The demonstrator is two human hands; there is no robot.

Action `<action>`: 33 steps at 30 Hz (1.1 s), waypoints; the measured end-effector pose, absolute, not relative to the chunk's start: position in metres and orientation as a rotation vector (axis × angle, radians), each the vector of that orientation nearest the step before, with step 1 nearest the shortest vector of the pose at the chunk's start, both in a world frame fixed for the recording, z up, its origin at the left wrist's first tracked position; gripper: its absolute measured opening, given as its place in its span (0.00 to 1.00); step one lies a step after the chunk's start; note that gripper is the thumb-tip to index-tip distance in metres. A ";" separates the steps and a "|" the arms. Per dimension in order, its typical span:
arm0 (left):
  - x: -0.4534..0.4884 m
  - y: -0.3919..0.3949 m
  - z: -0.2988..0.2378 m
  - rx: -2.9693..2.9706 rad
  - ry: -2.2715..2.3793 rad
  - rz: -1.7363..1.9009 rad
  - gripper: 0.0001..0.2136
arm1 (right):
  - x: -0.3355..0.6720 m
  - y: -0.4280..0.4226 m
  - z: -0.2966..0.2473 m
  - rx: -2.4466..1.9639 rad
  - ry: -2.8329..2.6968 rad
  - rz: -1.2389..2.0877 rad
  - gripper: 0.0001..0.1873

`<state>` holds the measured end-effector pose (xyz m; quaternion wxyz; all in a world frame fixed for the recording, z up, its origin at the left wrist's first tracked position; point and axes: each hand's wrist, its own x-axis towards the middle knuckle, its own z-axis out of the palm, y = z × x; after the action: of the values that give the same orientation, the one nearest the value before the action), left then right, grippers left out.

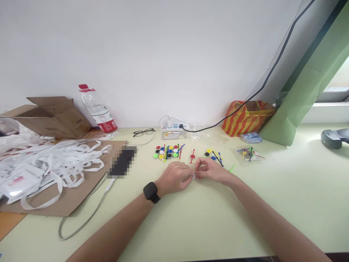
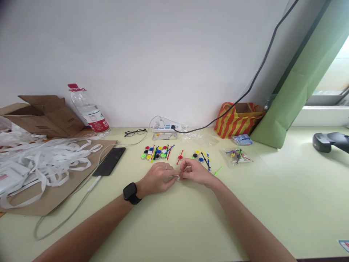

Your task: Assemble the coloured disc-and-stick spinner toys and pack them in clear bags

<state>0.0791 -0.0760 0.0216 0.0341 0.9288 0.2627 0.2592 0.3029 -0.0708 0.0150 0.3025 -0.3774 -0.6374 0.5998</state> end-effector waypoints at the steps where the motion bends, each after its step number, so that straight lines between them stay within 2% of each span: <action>1: 0.079 -0.076 0.021 2.854 0.803 0.800 0.10 | 0.303 -0.070 0.015 -1.000 -1.698 1.582 0.17; 6: 0.079 -0.075 0.022 2.826 0.795 0.816 0.11 | 0.301 -0.070 0.013 -0.987 -1.727 1.553 0.14; 13: 0.077 -0.074 0.023 2.739 0.803 0.805 0.06 | 0.298 -0.070 0.012 -1.034 -1.727 1.539 0.11; 21: 0.076 -0.071 0.018 2.718 0.788 0.818 0.04 | 0.296 -0.072 0.013 -0.983 -1.733 1.567 0.08; 33: 0.080 -0.075 0.021 2.633 0.896 0.729 0.05 | 0.294 -0.071 0.006 -1.001 -1.896 1.231 0.04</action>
<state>0.0802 -0.0750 0.0212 0.1327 0.9076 0.3090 0.2512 0.2935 -0.0712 0.0062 0.3287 -0.3824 -0.7243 0.4702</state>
